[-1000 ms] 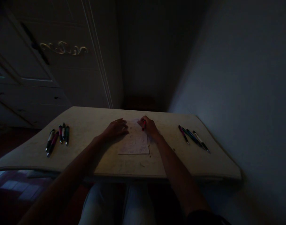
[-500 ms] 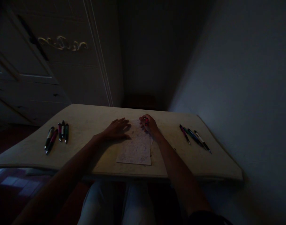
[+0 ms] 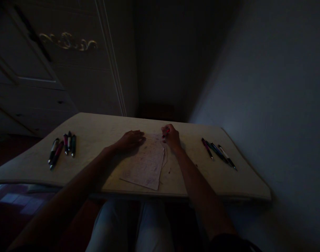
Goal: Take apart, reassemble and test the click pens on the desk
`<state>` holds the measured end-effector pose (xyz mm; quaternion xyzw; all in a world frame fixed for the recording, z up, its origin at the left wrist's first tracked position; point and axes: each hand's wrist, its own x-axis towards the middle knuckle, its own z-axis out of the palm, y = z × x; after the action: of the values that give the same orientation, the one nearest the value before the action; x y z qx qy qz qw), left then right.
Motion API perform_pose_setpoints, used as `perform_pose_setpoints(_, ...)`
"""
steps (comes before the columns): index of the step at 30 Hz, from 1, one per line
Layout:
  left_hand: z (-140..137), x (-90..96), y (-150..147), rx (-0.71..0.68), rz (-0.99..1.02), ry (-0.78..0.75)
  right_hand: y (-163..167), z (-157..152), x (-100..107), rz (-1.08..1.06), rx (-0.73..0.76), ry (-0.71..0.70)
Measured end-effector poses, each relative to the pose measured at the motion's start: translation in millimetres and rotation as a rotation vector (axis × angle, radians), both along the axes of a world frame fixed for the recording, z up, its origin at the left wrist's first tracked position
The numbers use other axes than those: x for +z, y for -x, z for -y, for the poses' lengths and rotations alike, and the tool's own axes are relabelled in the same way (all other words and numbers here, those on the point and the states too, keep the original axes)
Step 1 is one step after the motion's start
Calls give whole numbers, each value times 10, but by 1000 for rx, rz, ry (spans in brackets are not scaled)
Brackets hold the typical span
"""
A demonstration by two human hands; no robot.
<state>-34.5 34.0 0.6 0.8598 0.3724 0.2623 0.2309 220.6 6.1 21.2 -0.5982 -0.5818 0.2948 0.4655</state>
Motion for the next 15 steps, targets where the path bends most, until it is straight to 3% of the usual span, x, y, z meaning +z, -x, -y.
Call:
perform_pose_setpoints(4,39,41,0,-6,-80,-20,61,61,59,-58,0,24)
perform_pose_setpoints(15,65,74,-37,15,29,-21,100,75,38,61,-102,-19)
